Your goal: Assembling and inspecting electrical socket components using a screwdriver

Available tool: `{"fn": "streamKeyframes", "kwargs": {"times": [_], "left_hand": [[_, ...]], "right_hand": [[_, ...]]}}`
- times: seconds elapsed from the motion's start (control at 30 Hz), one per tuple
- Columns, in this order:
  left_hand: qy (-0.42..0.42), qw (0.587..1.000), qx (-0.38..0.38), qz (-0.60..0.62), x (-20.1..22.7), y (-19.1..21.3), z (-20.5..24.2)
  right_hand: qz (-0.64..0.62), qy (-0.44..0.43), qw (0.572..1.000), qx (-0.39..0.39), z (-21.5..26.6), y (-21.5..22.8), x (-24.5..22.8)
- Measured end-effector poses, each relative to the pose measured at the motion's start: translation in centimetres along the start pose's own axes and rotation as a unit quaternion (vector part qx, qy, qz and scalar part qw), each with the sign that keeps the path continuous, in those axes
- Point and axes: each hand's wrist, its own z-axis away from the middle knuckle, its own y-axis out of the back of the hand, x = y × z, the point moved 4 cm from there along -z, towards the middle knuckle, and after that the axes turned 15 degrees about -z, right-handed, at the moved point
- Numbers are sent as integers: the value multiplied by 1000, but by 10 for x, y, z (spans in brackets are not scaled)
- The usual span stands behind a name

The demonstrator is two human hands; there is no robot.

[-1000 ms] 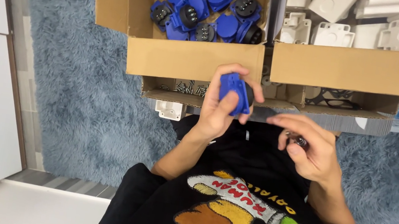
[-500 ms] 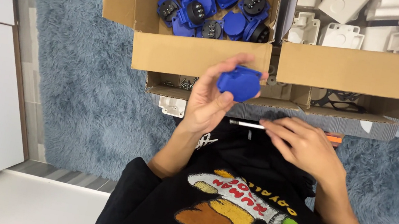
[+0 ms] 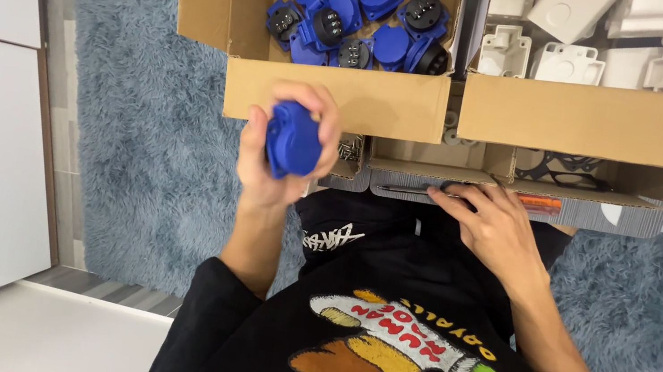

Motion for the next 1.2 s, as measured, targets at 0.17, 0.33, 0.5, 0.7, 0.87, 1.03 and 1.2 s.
{"fn": "streamKeyframes", "kwargs": {"times": [0.17,0.33,0.5,0.7,0.87,1.03,1.2], "left_hand": [[-61,993,-52,-85,38,-8,-18],[-28,991,-72,-109,54,-19,-40],[-6,973,-73,-221,59,-29,-66],[6,915,-179,-362,54,-18,-90],[6,856,-141,-498,53,-25,-111],[18,832,-130,-539,45,-14,-122],[-19,792,-109,-600,56,-15,-111]], "right_hand": [[17,18,999,33,0,-7,3],[27,34,997,68,4,-13,6],[53,41,998,18,6,-17,7],[45,68,994,77,-1,-15,-1],[22,72,992,97,-3,-11,-5],[12,71,990,121,-4,-3,-16],[-45,100,982,153,-5,4,-27]]}}
